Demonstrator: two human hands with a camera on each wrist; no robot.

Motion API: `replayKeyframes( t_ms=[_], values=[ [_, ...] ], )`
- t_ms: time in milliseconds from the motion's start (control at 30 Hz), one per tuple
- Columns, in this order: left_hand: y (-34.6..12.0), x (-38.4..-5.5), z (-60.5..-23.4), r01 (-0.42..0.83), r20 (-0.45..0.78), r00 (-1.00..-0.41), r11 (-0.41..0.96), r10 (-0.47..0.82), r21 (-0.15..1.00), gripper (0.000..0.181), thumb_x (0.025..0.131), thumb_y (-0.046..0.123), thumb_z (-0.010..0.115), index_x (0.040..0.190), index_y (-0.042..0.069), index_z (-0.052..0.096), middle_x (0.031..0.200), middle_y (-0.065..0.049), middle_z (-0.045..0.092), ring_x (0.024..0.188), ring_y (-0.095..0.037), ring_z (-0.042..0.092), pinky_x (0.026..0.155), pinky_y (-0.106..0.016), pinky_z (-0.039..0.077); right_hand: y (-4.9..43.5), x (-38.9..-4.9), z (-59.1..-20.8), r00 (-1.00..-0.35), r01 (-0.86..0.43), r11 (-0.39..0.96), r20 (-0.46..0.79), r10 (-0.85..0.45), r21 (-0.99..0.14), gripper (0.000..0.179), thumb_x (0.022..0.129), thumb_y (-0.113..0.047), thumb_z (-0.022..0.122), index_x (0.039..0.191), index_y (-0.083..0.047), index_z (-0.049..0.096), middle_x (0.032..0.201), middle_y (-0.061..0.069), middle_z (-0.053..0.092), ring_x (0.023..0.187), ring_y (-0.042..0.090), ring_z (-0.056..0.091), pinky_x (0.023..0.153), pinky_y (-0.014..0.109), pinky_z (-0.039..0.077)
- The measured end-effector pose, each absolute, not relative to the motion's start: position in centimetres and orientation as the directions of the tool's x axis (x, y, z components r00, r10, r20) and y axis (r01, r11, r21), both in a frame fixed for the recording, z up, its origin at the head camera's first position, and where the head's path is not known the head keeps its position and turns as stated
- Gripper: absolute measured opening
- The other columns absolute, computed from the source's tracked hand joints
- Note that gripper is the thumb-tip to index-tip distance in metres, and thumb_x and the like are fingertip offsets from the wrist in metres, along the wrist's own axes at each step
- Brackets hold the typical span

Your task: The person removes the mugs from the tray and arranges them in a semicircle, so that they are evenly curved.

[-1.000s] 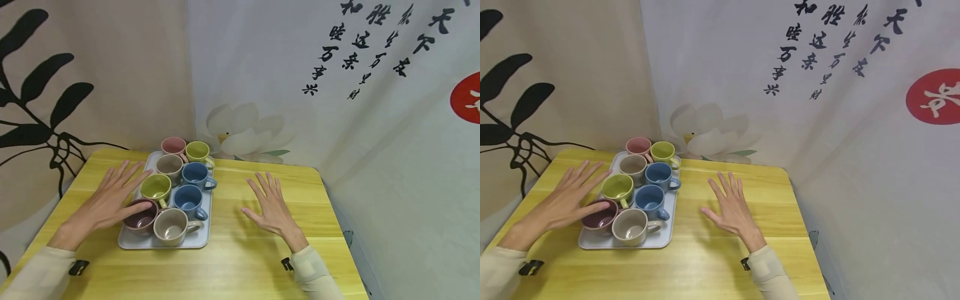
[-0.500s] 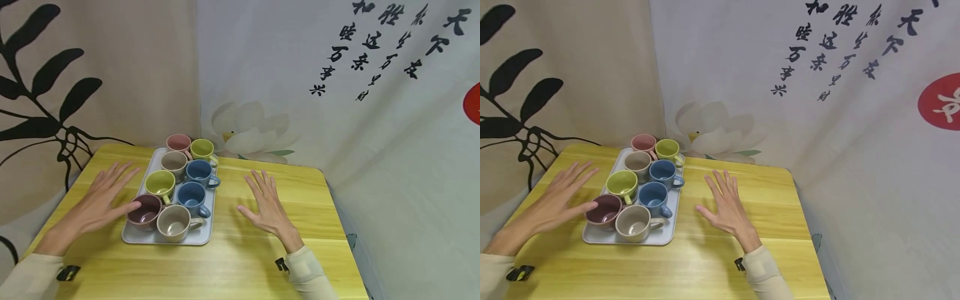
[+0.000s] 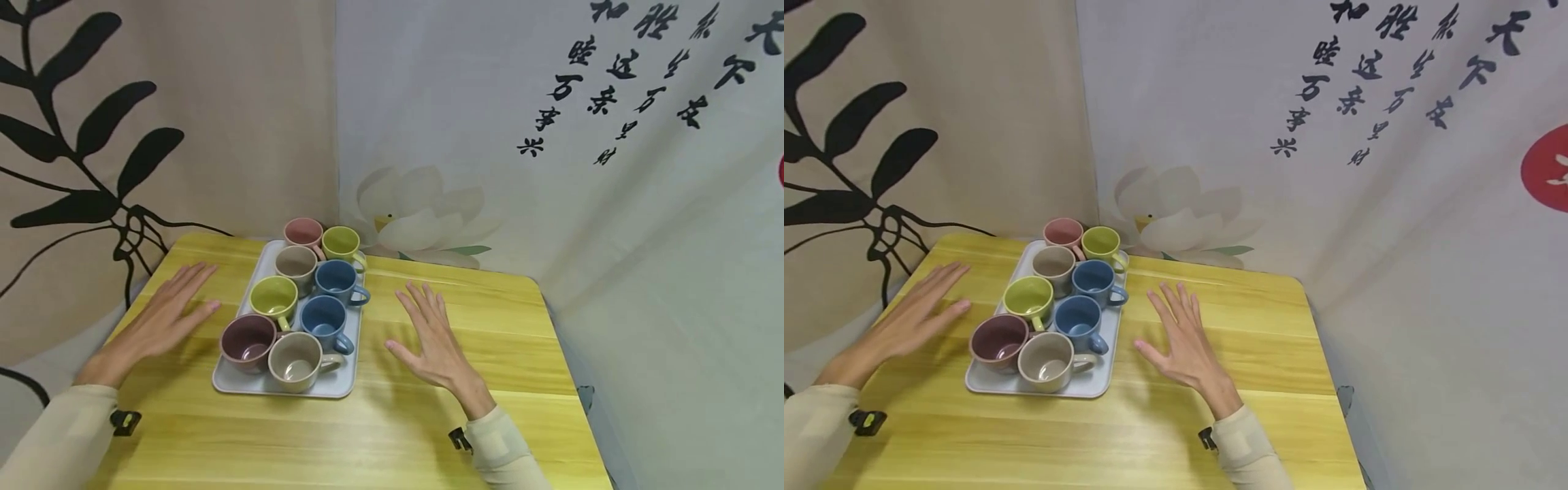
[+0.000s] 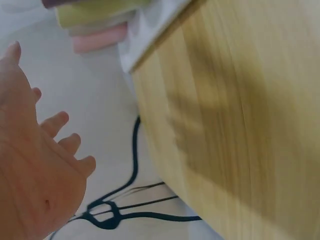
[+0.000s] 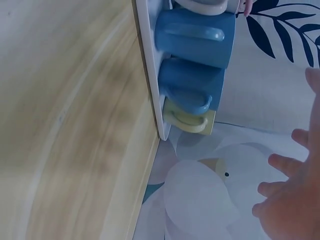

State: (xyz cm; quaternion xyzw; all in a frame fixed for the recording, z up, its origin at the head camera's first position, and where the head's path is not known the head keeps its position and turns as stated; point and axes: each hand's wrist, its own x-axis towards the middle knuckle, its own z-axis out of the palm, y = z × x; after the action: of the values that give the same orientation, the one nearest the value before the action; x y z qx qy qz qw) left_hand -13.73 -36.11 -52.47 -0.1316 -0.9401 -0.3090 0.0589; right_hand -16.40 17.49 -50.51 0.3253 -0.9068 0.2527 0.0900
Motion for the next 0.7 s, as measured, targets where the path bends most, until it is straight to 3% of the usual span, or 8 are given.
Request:
replayKeyframes(
  t_ms=[300, 700],
  values=[
    [-37.1, -17.3, -54.7, 0.171, 0.011, -0.979, 0.785, 0.205, 0.595, 0.079, 0.120, 0.047, 0.048, 0.184, 0.020, 0.010, 0.188, -0.031, 0.008, 0.171, -0.066, 0.004, 0.134, -0.087, 0.000, 16.7, -15.6, -51.0, -0.778, -0.628, 0.652, 0.308, -0.548, -0.425, 0.091, 0.104, -0.052, 0.068, 0.180, -0.022, 0.029, 0.189, 0.012, 0.026, 0.179, 0.044, 0.014, 0.142, 0.074, 0.011],
    [-36.7, -20.3, -56.6, 0.130, -0.116, -0.969, 0.845, 0.220, 0.518, 0.078, 0.120, 0.057, 0.044, 0.183, 0.020, 0.017, 0.186, -0.034, 0.015, 0.172, -0.063, 0.010, 0.131, -0.089, 0.006, 15.5, -14.9, -51.9, -0.792, -0.598, 0.617, 0.256, -0.554, -0.512, 0.089, 0.106, -0.050, 0.067, 0.181, -0.023, 0.027, 0.191, 0.005, 0.023, 0.180, 0.039, 0.011, 0.145, 0.067, 0.007]
  ],
)
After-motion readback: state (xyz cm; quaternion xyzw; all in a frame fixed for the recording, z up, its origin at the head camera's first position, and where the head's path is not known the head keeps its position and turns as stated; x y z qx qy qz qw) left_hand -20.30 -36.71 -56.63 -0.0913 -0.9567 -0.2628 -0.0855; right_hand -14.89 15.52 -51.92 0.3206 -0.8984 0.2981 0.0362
